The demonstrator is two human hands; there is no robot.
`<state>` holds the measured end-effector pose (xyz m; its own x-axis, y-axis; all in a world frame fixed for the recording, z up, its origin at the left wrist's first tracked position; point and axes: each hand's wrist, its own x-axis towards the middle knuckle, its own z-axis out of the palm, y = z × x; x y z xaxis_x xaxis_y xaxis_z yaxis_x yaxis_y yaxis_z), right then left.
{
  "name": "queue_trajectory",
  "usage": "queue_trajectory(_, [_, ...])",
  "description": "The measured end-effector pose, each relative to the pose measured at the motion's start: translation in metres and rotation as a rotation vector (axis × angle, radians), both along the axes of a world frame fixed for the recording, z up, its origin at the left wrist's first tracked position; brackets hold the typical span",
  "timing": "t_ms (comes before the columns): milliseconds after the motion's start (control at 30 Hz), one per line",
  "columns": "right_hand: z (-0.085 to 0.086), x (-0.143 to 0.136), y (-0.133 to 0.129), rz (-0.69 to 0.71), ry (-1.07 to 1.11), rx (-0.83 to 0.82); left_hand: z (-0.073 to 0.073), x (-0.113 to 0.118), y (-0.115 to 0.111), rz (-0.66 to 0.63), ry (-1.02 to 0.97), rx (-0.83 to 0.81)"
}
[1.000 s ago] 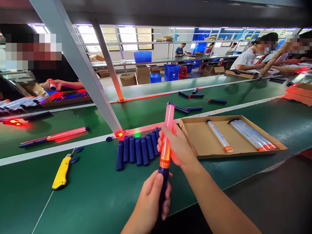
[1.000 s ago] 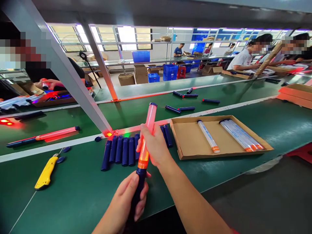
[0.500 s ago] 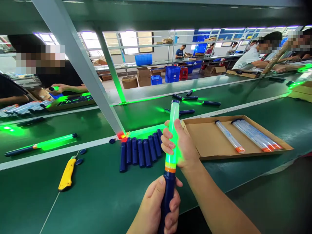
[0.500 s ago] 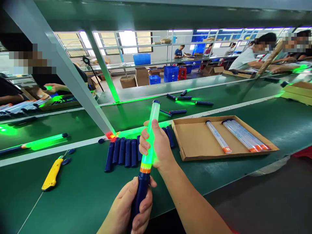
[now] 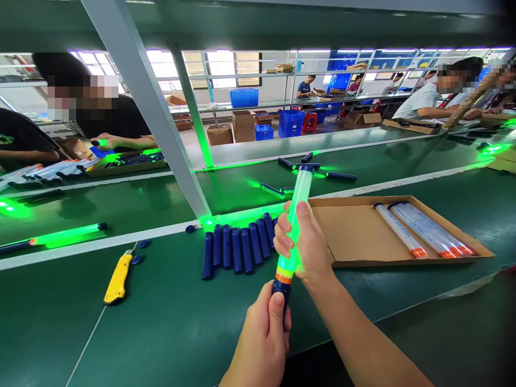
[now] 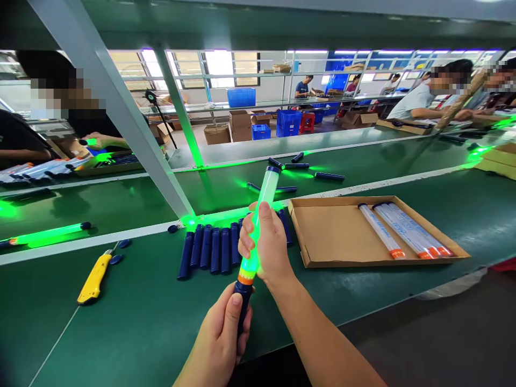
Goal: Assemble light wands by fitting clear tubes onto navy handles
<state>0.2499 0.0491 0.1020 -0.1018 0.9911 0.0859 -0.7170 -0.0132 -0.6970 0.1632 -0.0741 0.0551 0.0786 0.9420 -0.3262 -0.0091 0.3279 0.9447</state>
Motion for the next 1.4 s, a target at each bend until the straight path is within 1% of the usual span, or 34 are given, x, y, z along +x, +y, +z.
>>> queue_trajectory(67, [0.001,0.004,0.002,0.075,-0.011,0.027,-0.01,-0.007,0.003,-0.063,-0.099,-0.001])
queue_trajectory(133, [0.004,0.01,0.002,0.199,-0.032,0.061,-0.02,-0.019,0.01,-0.155,-0.168,0.06])
queue_trajectory(167, [0.007,0.012,0.001,0.247,-0.051,0.082,-0.022,-0.028,0.015,-0.198,-0.157,0.116])
queue_trajectory(200, [0.01,0.013,-0.001,0.271,-0.076,0.109,-0.022,-0.037,0.022,-0.22,-0.118,0.184])
queue_trajectory(233, [0.013,0.013,-0.003,0.267,-0.108,0.142,-0.017,-0.045,0.03,-0.215,-0.067,0.255])
queue_trajectory(267, [0.016,0.011,-0.006,0.243,-0.152,0.182,-0.009,-0.053,0.039,-0.186,-0.021,0.322])
queue_trajectory(300, [0.018,0.008,-0.009,0.209,-0.205,0.221,0.003,-0.059,0.048,-0.144,-0.001,0.398])
queue_trajectory(367, [0.02,0.0,-0.015,0.164,-0.337,0.278,0.036,-0.063,0.064,-0.064,-0.024,0.594])
queue_trajectory(400, [0.019,-0.005,-0.017,0.148,-0.415,0.303,0.054,-0.061,0.07,-0.056,-0.038,0.69])
queue_trajectory(467, [0.016,-0.012,-0.02,0.091,-0.546,0.366,0.086,-0.051,0.079,-0.106,-0.008,0.81])
queue_trajectory(500, [0.013,-0.014,-0.021,0.051,-0.582,0.41,0.096,-0.044,0.082,-0.128,0.03,0.84])
queue_trajectory(533, [0.01,-0.016,-0.021,0.011,-0.602,0.458,0.103,-0.038,0.083,-0.137,0.076,0.848])
queue_trajectory(567, [0.006,-0.016,-0.021,-0.027,-0.6,0.501,0.105,-0.032,0.084,-0.13,0.115,0.854])
queue_trajectory(600, [0.003,-0.017,-0.021,-0.056,-0.587,0.535,0.105,-0.028,0.084,-0.113,0.142,0.864])
queue_trajectory(667, [-0.004,-0.018,-0.021,-0.096,-0.563,0.565,0.099,-0.024,0.085,-0.089,0.151,0.882])
queue_trajectory(733, [-0.009,-0.022,-0.021,-0.1,-0.552,0.57,0.093,-0.026,0.086,-0.095,0.121,0.874])
queue_trajectory(833, [-0.012,-0.025,-0.019,-0.021,-0.53,0.519,0.084,-0.035,0.086,-0.103,0.097,0.865])
queue_trajectory(900, [-0.01,-0.022,-0.017,0.039,-0.477,0.418,0.073,-0.041,0.079,-0.089,0.097,0.818])
queue_trajectory(933, [-0.009,-0.018,-0.017,0.069,-0.421,0.357,0.063,-0.044,0.073,-0.078,0.075,0.765])
queue_trajectory(1000, [-0.007,-0.009,-0.016,0.138,-0.245,0.258,0.036,-0.048,0.06,-0.075,-0.005,0.592])
queue_trajectory(1033, [-0.007,-0.004,-0.017,0.175,-0.136,0.225,0.02,-0.048,0.053,-0.133,-0.052,0.501])
queue_trajectory(1067, [-0.007,-0.001,-0.018,0.211,-0.028,0.208,0.004,-0.048,0.047,-0.212,-0.038,0.397])
queue_trajectory(1100, [-0.008,0.001,-0.02,0.246,0.058,0.206,-0.011,-0.046,0.041,-0.284,0.031,0.294])
queue_trajectory(1133, [-0.008,0.001,-0.022,0.27,0.115,0.208,-0.024,-0.043,0.037,-0.305,0.12,0.231])
queue_trajectory(1167, [-0.009,-0.001,-0.024,0.277,0.147,0.209,-0.033,-0.04,0.033,-0.288,0.227,0.202])
queue_trajectory(1200, [-0.009,-0.004,-0.026,0.266,0.162,0.204,-0.04,-0.037,0.031,-0.232,0.339,0.203])
queue_trajectory(1233, [-0.009,-0.01,-0.028,0.237,0.164,0.192,-0.043,-0.036,0.029,-0.148,0.444,0.224])
queue_trajectory(1300, [-0.008,-0.023,-0.029,0.152,0.165,0.146,-0.043,-0.042,0.027,0.005,0.607,0.252])
queue_trajectory(1367, [-0.005,-0.037,-0.029,0.122,0.148,0.124,-0.036,-0.058,0.027,0.108,0.682,0.241])
queue_trajectory(1400, [-0.003,-0.043,-0.029,0.136,0.118,0.14,-0.031,-0.068,0.027,0.131,0.672,0.239])
